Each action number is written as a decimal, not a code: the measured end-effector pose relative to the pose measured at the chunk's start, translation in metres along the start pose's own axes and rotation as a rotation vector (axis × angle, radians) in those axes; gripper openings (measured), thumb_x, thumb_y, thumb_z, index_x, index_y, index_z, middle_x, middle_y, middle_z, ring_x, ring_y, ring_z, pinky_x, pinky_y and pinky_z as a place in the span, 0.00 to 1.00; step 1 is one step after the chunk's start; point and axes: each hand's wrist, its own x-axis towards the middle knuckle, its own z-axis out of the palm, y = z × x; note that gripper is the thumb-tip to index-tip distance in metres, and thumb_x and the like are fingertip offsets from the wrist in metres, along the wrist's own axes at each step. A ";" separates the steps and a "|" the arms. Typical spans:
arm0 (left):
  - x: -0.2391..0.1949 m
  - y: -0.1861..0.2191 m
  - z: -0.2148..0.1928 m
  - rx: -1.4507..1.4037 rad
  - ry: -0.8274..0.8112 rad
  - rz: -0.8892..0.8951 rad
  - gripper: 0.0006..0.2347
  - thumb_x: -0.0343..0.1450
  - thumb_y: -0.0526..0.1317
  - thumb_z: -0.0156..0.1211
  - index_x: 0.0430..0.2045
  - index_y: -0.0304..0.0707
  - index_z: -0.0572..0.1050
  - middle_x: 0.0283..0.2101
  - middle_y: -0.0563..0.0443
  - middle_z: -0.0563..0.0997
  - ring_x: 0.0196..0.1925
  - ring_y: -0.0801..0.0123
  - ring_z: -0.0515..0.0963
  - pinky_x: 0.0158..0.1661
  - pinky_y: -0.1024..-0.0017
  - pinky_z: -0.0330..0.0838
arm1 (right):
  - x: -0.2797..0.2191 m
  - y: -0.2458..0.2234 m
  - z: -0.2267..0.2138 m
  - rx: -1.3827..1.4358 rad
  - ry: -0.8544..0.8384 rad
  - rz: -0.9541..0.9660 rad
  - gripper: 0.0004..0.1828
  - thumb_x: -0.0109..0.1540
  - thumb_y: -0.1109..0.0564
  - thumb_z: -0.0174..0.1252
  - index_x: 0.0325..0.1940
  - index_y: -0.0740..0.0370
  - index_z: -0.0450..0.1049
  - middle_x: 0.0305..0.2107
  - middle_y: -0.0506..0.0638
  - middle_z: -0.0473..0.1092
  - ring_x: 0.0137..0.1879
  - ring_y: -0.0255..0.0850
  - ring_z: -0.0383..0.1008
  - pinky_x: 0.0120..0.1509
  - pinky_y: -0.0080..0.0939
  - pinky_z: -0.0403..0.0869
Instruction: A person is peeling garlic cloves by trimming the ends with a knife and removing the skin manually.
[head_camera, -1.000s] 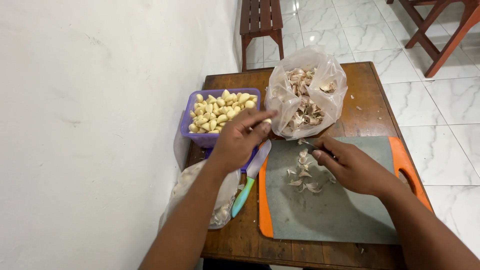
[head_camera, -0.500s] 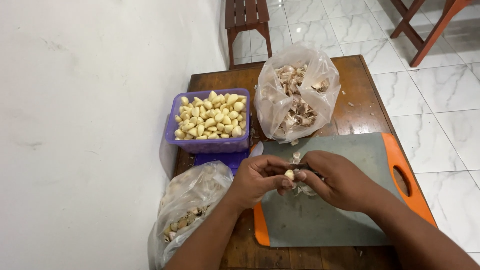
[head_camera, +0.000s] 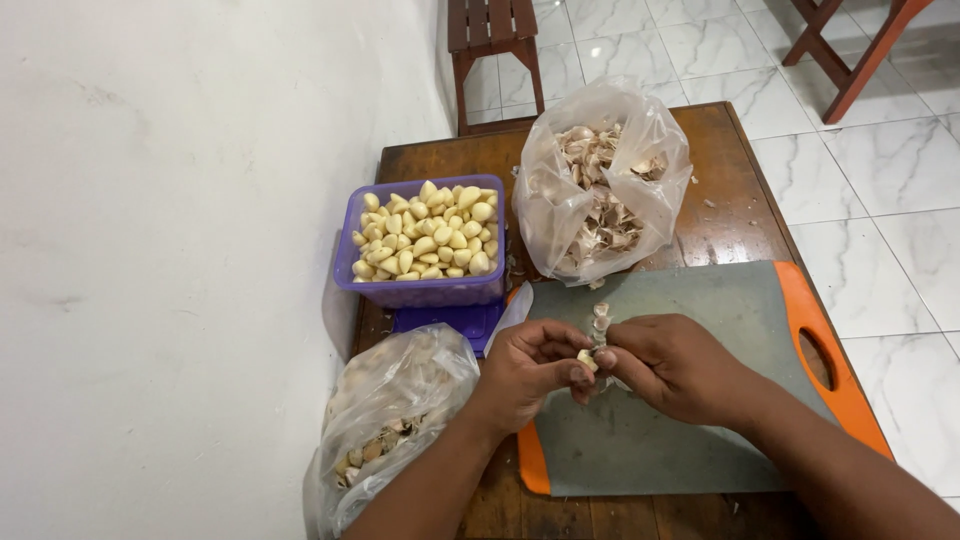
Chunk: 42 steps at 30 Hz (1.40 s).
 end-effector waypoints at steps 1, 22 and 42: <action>0.000 -0.001 -0.002 -0.001 0.005 0.006 0.14 0.65 0.24 0.72 0.42 0.14 0.76 0.32 0.26 0.84 0.28 0.53 0.86 0.27 0.62 0.85 | -0.002 0.002 0.000 -0.001 -0.007 -0.005 0.20 0.70 0.48 0.48 0.29 0.55 0.76 0.13 0.55 0.69 0.20 0.50 0.70 0.28 0.49 0.74; 0.034 0.178 -0.026 1.483 0.612 0.269 0.18 0.69 0.39 0.61 0.55 0.56 0.79 0.49 0.59 0.83 0.61 0.64 0.72 0.62 0.64 0.66 | 0.003 0.021 -0.008 -0.465 -0.230 0.335 0.10 0.65 0.51 0.50 0.32 0.56 0.66 0.29 0.49 0.69 0.37 0.46 0.69 0.40 0.48 0.65; 0.085 0.170 -0.004 1.990 0.141 -0.429 0.36 0.71 0.70 0.28 0.77 0.64 0.44 0.80 0.36 0.36 0.81 0.37 0.32 0.71 0.35 0.27 | 0.005 0.033 0.001 -0.478 -0.177 0.330 0.09 0.63 0.49 0.57 0.44 0.51 0.75 0.34 0.47 0.75 0.40 0.46 0.75 0.40 0.48 0.70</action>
